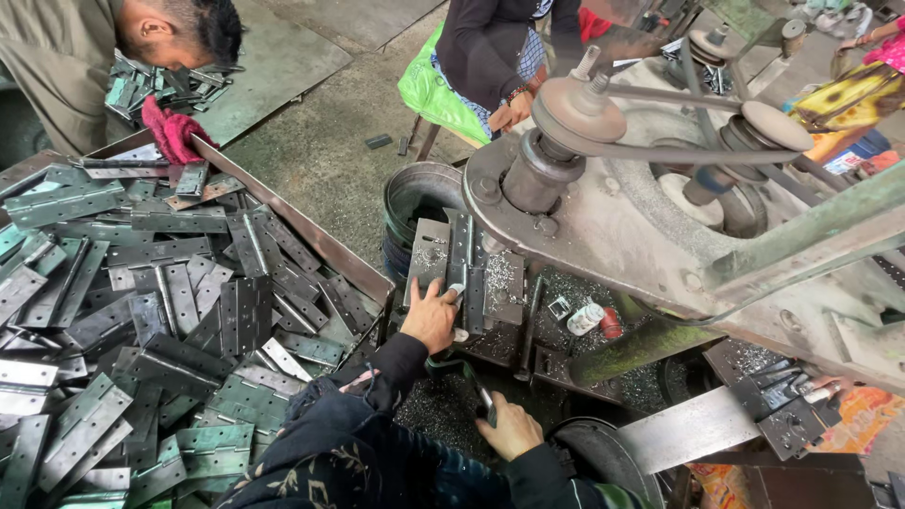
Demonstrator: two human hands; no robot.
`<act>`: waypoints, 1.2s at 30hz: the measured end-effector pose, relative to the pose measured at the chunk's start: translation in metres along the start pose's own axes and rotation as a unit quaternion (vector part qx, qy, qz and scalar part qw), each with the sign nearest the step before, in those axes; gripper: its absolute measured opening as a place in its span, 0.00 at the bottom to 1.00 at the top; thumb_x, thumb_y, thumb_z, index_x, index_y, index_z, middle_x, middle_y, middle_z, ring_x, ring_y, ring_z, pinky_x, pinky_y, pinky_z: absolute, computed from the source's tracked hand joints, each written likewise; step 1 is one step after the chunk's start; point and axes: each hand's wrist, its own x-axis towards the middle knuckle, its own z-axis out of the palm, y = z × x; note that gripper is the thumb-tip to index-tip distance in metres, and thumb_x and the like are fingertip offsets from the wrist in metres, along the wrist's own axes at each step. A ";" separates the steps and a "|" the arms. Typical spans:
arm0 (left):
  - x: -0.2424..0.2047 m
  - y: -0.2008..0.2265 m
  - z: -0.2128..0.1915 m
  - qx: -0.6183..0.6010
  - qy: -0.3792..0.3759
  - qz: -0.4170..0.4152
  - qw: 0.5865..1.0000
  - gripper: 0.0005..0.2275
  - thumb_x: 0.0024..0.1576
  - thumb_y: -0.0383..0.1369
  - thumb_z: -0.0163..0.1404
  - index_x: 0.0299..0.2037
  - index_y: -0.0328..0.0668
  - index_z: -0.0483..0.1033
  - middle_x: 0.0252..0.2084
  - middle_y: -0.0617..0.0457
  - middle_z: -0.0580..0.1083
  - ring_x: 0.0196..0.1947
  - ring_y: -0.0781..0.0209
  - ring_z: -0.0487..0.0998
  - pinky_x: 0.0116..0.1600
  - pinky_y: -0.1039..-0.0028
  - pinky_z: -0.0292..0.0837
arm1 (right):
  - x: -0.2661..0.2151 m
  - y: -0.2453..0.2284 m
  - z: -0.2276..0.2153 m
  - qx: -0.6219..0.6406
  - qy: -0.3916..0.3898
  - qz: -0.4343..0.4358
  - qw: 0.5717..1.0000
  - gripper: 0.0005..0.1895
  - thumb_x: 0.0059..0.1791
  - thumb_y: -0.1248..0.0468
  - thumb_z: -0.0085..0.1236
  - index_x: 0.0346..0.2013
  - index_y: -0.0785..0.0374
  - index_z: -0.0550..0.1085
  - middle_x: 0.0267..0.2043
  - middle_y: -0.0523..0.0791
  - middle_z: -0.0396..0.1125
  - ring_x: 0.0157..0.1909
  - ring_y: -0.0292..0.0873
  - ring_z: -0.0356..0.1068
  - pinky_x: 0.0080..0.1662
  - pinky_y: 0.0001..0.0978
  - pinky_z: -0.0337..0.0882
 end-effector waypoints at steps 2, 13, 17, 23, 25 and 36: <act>0.004 -0.008 0.000 -0.009 -0.018 0.009 1.000 0.19 0.49 0.39 0.58 0.51 0.44 0.81 0.64 0.57 0.67 0.72 0.47 0.55 0.72 0.27 0.39 | 0.002 0.000 0.000 -0.003 -0.006 0.004 1.000 0.33 0.46 0.47 0.61 0.61 0.58 0.65 0.48 0.53 0.74 0.51 0.56 0.75 0.51 0.48 0.75; -0.004 -0.003 0.006 0.036 0.014 0.045 0.998 0.16 0.54 0.38 0.53 0.52 0.46 0.80 0.60 0.57 0.70 0.71 0.45 0.56 0.70 0.27 0.37 | 0.008 -0.006 -0.020 0.000 -0.013 -0.029 0.999 0.38 0.44 0.49 0.65 0.62 0.61 0.63 0.45 0.57 0.73 0.49 0.59 0.75 0.51 0.48 0.74; -0.003 -0.011 0.009 0.034 -0.013 0.045 0.998 0.14 0.57 0.32 0.47 0.51 0.49 0.81 0.58 0.60 0.71 0.71 0.48 0.57 0.71 0.26 0.36 | 0.012 -0.017 -0.037 -0.042 -0.047 -0.003 0.998 0.33 0.45 0.47 0.62 0.59 0.58 0.67 0.44 0.54 0.75 0.49 0.58 0.76 0.51 0.49 0.74; 0.017 -0.024 0.010 0.002 0.033 0.037 0.999 0.15 0.54 0.30 0.48 0.50 0.52 0.82 0.60 0.63 0.71 0.71 0.48 0.57 0.70 0.25 0.34 | 0.009 -0.025 -0.046 -0.059 -0.035 -0.003 0.998 0.33 0.45 0.47 0.63 0.59 0.58 0.67 0.44 0.54 0.75 0.49 0.58 0.76 0.51 0.50 0.74; 0.015 -0.024 0.009 0.013 0.022 0.040 0.999 0.15 0.55 0.31 0.48 0.51 0.52 0.81 0.60 0.64 0.71 0.72 0.49 0.56 0.71 0.25 0.34 | 0.007 -0.027 -0.043 -0.067 -0.045 0.009 0.997 0.31 0.46 0.47 0.62 0.58 0.59 0.68 0.43 0.54 0.75 0.49 0.58 0.76 0.51 0.50 0.75; 0.002 -0.027 -0.004 0.022 -0.039 0.063 0.997 0.25 0.50 0.35 0.55 0.61 0.57 0.75 0.62 0.66 0.69 0.73 0.50 0.52 0.71 0.25 0.32 | 0.005 -0.030 -0.041 -0.062 -0.046 0.006 0.997 0.29 0.47 0.49 0.62 0.56 0.61 0.67 0.43 0.54 0.75 0.46 0.56 0.77 0.50 0.48 0.76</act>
